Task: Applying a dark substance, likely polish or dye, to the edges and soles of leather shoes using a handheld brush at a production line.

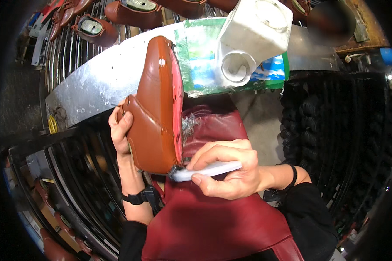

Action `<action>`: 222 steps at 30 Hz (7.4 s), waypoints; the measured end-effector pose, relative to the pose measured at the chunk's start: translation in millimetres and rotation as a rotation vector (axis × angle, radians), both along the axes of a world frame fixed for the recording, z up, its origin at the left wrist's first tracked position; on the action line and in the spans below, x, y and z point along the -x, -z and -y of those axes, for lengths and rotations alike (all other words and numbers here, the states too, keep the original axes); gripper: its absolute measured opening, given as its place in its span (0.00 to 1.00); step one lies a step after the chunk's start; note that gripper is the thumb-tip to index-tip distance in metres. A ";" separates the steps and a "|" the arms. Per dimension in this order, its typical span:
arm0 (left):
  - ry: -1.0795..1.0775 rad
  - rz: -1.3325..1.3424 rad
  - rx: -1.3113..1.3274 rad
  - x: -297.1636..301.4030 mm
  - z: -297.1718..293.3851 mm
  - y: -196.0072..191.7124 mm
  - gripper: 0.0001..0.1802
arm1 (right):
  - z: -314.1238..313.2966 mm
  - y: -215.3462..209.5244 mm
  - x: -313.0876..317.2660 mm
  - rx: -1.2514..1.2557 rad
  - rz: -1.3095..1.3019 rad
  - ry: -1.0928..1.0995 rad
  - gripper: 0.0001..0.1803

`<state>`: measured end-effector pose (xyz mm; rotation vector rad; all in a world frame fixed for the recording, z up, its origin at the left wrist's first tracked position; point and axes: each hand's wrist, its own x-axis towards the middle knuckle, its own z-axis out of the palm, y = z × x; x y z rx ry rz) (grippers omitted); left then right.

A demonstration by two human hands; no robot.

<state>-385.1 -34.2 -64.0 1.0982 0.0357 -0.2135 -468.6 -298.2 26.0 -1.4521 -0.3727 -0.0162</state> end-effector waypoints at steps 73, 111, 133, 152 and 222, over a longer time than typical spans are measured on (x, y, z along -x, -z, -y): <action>-0.808 0.551 -1.107 -68.3 33.6 -222.1 0.19 | 35.5 34.0 -73.4 -0.983 -0.518 0.159 0.11; -0.343 1.019 -1.385 23.3 -11.4 46.8 0.23 | -34.3 67.3 -94.2 -0.350 -0.501 0.119 0.08; -0.449 1.108 -1.344 14.0 -13.2 48.1 0.15 | -4.5 50.5 -76.4 0.021 -0.277 -0.144 0.08; -0.382 1.012 -1.461 9.2 14.9 -3.6 0.25 | 17.1 -8.8 -40.1 -0.066 0.099 -0.185 0.09; -0.140 -0.245 0.194 -10.9 15.0 -41.6 0.19 | 18.1 -15.5 -57.0 0.045 0.162 -0.011 0.07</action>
